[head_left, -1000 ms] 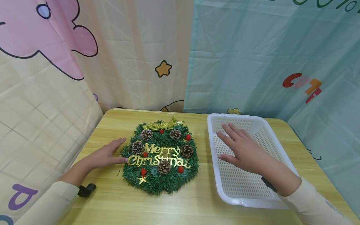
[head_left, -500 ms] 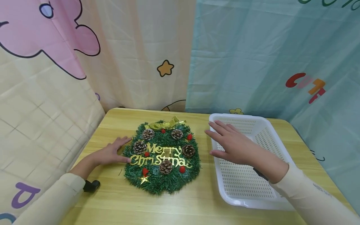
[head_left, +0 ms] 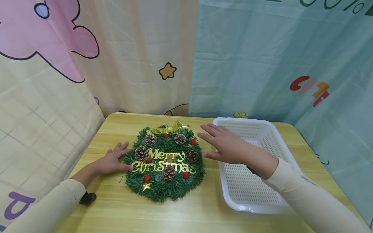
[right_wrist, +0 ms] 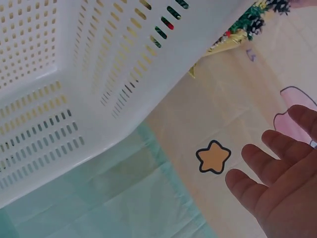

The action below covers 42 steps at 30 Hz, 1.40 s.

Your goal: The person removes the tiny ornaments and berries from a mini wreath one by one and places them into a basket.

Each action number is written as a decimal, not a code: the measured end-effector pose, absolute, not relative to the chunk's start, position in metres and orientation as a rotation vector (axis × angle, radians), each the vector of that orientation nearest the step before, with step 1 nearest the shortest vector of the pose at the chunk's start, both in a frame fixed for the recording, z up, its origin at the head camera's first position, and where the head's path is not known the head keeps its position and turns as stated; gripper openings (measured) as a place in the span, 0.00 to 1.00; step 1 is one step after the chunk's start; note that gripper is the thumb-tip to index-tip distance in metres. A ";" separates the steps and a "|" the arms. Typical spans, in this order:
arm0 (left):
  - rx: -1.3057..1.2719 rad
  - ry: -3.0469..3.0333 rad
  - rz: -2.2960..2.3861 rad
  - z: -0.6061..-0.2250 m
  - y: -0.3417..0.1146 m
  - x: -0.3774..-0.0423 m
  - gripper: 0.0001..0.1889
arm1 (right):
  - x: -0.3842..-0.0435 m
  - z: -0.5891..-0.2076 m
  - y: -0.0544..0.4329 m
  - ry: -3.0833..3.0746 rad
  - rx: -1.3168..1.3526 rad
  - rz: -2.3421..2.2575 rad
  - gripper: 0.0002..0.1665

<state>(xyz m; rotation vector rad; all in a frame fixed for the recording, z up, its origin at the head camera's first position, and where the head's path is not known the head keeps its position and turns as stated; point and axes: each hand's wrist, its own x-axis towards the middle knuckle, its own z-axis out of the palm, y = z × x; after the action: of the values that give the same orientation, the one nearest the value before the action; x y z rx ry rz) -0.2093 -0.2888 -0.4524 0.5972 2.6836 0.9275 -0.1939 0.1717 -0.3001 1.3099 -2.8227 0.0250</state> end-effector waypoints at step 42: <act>0.606 2.714 0.837 -0.452 -0.286 -0.209 0.49 | -0.284 -0.310 0.097 -3.018 1.456 0.481 0.33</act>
<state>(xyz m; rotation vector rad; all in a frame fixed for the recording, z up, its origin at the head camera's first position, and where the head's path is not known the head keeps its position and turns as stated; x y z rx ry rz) -0.2085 -0.2858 -0.4518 0.6057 2.7135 0.8366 -0.2845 0.0968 -0.3100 1.4562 -3.0176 0.4808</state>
